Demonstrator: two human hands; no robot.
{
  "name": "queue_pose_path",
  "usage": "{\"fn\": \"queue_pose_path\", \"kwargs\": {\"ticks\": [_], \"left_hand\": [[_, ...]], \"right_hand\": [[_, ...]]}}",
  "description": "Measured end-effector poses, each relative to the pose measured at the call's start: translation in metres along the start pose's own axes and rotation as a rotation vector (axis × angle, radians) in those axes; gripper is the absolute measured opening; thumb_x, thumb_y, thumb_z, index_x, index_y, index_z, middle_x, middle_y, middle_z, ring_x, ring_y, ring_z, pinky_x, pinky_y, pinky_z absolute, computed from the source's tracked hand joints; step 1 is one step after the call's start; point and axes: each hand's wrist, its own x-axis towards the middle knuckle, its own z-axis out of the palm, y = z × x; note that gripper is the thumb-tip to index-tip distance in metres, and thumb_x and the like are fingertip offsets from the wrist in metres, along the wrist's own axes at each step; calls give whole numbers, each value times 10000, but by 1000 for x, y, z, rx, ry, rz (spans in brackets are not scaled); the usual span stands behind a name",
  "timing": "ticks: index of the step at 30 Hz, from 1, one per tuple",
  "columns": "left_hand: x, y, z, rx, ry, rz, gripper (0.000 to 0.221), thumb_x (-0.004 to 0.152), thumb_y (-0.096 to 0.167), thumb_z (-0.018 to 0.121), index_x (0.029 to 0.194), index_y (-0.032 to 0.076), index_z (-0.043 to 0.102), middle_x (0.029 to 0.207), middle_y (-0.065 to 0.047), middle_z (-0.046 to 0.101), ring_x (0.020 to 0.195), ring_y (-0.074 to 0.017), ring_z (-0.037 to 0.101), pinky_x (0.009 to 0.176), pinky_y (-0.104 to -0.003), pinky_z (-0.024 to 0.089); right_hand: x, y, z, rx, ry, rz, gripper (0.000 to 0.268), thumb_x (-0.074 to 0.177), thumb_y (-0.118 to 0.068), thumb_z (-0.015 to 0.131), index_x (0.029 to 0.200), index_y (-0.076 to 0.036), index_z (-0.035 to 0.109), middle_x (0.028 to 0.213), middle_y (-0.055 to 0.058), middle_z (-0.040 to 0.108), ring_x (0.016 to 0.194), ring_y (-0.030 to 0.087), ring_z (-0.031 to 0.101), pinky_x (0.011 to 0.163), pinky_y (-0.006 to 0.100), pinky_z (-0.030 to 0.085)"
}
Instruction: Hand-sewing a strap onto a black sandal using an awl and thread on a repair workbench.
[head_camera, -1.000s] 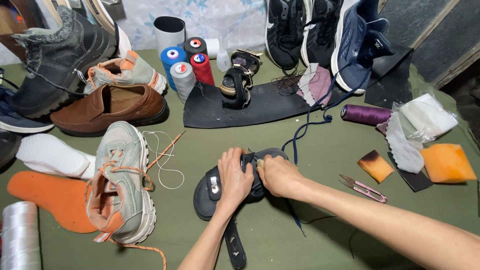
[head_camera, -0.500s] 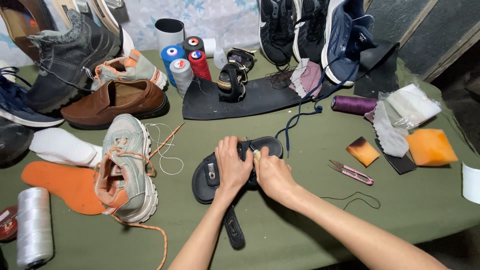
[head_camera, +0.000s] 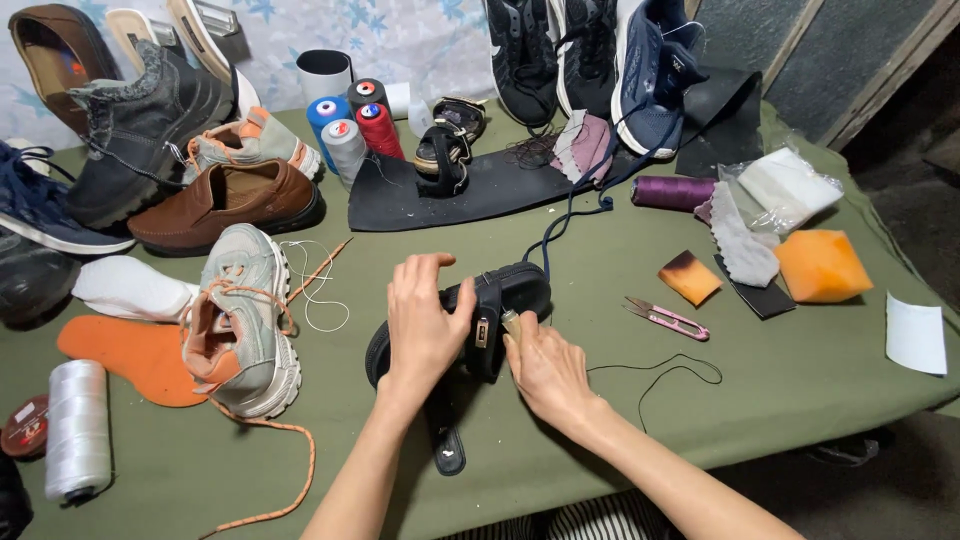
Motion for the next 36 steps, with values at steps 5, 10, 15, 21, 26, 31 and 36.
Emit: {"fn": "queue_pose_path", "kwargs": {"ticks": [5,10,15,21,26,31,36], "left_hand": [[9,-30,25,210,-298,-113,512,969,590,568,1158,131,692,1044,-90,704,1050,-323,674,939,-474,460],[12,-52,31,269,-364,-282,587,975,720,450,1111,239,760,977,-86,777,1030,-317,720,953,-407,446],[5,-35,25,156,-414,-468,576,925,650,450,975,190,791,874,-58,787,889,-354,688,836,-431,467],[11,-31,15,137,-409,-437,547,925,629,479,996,178,780,908,-23,790,889,-345,695,789,-435,479],[16,-17,6,144,-302,-270,422,957,500,558,932,145,784,867,-71,773,831,-372,674,760,-463,489],[16,-34,18,104,-57,55,274,987,343,697,771,173,689,644,-15,596,758,-247,647,724,-380,529],[15,-29,21,117,-2,186,265,1021,401,671,870,191,729,768,14,618,850,-222,609,778,-355,464]], "right_hand": [[-2,0,-35,148,-84,43,376,1073,-404,384,1151,-76,551,912,178,710,887,382,741,716,564,586],[-21,23,-56,200,47,71,324,1076,-356,431,1112,-102,629,886,69,676,918,276,719,730,443,599],[-57,43,-11,-17,-8,62,363,982,-520,623,914,-169,560,887,2,571,829,219,570,602,438,507],[-55,55,43,-215,115,-27,495,898,-587,744,885,-131,553,856,41,539,794,297,567,512,483,500],[-46,43,24,-148,-128,117,243,948,-344,643,948,-117,558,899,48,579,833,294,580,555,495,466],[-39,40,-19,-23,-174,142,205,935,-339,583,811,-177,577,749,8,575,791,294,705,667,477,572],[-16,56,-41,-62,-29,80,172,966,-280,508,941,-116,555,760,84,626,762,408,731,705,569,565]]}}
